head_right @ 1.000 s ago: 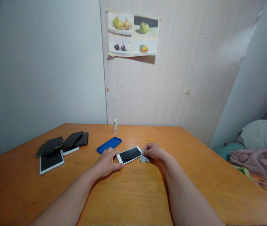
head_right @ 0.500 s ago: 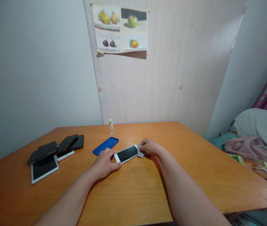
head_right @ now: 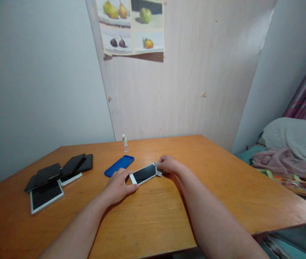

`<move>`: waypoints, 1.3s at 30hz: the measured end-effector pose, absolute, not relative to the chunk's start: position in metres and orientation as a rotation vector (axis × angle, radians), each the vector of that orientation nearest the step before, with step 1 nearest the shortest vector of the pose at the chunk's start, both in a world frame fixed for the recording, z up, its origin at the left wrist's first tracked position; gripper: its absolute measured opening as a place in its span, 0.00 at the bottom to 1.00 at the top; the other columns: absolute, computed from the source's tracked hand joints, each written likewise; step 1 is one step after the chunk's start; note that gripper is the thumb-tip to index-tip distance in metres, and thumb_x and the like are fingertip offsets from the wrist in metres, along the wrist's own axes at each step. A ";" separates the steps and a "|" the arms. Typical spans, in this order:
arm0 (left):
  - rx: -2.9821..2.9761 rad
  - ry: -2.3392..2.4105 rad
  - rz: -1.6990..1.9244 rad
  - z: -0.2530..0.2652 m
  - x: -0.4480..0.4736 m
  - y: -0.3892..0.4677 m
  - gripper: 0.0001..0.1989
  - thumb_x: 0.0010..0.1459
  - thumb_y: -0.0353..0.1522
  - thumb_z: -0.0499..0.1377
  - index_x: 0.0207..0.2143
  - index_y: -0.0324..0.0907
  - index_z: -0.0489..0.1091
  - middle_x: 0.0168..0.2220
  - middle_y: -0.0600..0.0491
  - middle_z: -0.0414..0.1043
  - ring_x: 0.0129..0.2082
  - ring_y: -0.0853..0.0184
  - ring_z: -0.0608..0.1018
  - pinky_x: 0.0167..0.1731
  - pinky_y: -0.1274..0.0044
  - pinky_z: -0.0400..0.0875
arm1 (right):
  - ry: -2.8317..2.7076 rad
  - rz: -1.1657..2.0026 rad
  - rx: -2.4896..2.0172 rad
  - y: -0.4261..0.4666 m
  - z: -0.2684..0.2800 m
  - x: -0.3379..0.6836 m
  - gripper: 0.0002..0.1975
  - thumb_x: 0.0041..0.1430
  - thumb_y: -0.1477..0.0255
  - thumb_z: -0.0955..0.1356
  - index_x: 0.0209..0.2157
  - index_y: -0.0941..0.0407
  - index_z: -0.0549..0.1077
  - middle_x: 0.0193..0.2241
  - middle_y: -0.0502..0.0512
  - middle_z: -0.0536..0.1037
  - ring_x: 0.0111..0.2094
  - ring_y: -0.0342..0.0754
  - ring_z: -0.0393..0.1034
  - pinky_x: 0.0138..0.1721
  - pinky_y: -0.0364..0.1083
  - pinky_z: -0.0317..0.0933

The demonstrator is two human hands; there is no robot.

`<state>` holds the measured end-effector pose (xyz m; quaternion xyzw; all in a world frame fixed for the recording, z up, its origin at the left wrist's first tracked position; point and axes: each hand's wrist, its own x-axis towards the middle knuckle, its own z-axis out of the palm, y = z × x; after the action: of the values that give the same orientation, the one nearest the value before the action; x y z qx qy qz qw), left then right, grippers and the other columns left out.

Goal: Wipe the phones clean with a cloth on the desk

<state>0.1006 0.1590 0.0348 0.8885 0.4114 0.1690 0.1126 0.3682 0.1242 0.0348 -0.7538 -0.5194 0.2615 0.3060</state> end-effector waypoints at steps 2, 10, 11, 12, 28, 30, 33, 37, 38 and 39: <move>2.607 1.218 0.487 0.036 0.101 0.158 0.22 0.50 0.47 0.63 0.45 0.47 0.74 0.44 0.48 0.70 0.45 0.56 0.72 0.44 0.72 0.66 | -1.409 0.727 -1.992 0.122 0.036 0.369 0.05 0.46 0.75 0.70 0.20 0.58 0.72 0.14 0.48 0.70 0.16 0.39 0.60 0.20 0.40 0.51; 2.599 1.241 0.483 0.034 0.102 0.158 0.23 0.49 0.48 0.63 0.45 0.48 0.74 0.45 0.49 0.70 0.46 0.55 0.73 0.45 0.72 0.66 | -1.330 0.320 -2.069 0.135 0.029 0.360 0.04 0.52 0.70 0.70 0.28 0.56 0.75 0.24 0.52 0.76 0.25 0.44 0.67 0.27 0.41 0.53; 2.601 1.246 0.484 0.033 0.102 0.158 0.23 0.49 0.49 0.63 0.45 0.48 0.74 0.45 0.49 0.70 0.46 0.55 0.72 0.45 0.72 0.66 | -1.322 0.265 -2.071 0.135 0.029 0.359 0.04 0.53 0.70 0.70 0.31 0.56 0.75 0.26 0.53 0.77 0.27 0.45 0.67 0.28 0.42 0.54; 2.600 1.251 0.481 0.033 0.102 0.159 0.23 0.49 0.49 0.63 0.45 0.47 0.74 0.45 0.49 0.70 0.46 0.55 0.72 0.45 0.72 0.65 | -1.321 0.218 -2.068 0.134 0.030 0.358 0.04 0.55 0.71 0.68 0.33 0.56 0.75 0.28 0.54 0.77 0.29 0.46 0.68 0.29 0.42 0.54; 2.601 1.234 0.488 0.036 0.102 0.156 0.22 0.49 0.50 0.62 0.42 0.47 0.74 0.43 0.48 0.70 0.46 0.55 0.72 0.44 0.71 0.66 | -1.976 0.000 -2.058 0.101 0.056 0.310 0.12 0.63 0.71 0.63 0.37 0.56 0.79 0.40 0.61 0.80 0.44 0.54 0.71 0.46 0.47 0.58; 2.601 1.247 0.490 0.036 0.103 0.156 0.22 0.49 0.49 0.62 0.42 0.47 0.74 0.43 0.48 0.70 0.45 0.55 0.72 0.43 0.71 0.65 | -2.134 -0.008 -2.014 0.094 0.061 0.304 0.16 0.67 0.67 0.60 0.41 0.54 0.78 0.44 0.59 0.79 0.46 0.55 0.71 0.48 0.50 0.59; 2.602 1.262 0.497 0.034 0.104 0.156 0.22 0.49 0.49 0.62 0.42 0.47 0.75 0.43 0.48 0.70 0.45 0.55 0.72 0.43 0.72 0.65 | -2.127 -0.003 -2.090 0.090 0.064 0.305 0.20 0.70 0.63 0.56 0.46 0.51 0.76 0.51 0.58 0.77 0.56 0.58 0.66 0.52 0.55 0.58; 2.605 1.245 0.512 0.030 0.104 0.158 0.23 0.48 0.50 0.63 0.42 0.47 0.75 0.43 0.48 0.70 0.45 0.55 0.72 0.43 0.72 0.65 | -2.019 0.041 -2.197 0.092 0.062 0.314 0.20 0.71 0.63 0.54 0.50 0.52 0.73 0.56 0.60 0.74 0.64 0.62 0.57 0.58 0.65 0.50; 2.605 1.240 0.517 0.029 0.103 0.159 0.23 0.48 0.51 0.63 0.42 0.47 0.75 0.43 0.48 0.70 0.45 0.55 0.72 0.43 0.72 0.65 | -2.026 0.050 -2.175 0.092 0.061 0.312 0.21 0.71 0.62 0.54 0.51 0.52 0.72 0.56 0.61 0.73 0.64 0.62 0.56 0.60 0.66 0.47; 2.606 1.237 0.524 0.029 0.103 0.159 0.24 0.48 0.51 0.63 0.42 0.47 0.75 0.44 0.48 0.70 0.45 0.55 0.72 0.43 0.72 0.66 | -2.046 0.057 -2.137 0.091 0.060 0.309 0.21 0.71 0.62 0.54 0.52 0.53 0.72 0.57 0.61 0.72 0.64 0.61 0.56 0.60 0.68 0.45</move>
<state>0.1033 0.1591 0.0288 0.8840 0.4195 0.1777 0.1046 0.3093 0.0912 0.0599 -0.7191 -0.6887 0.0192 0.0912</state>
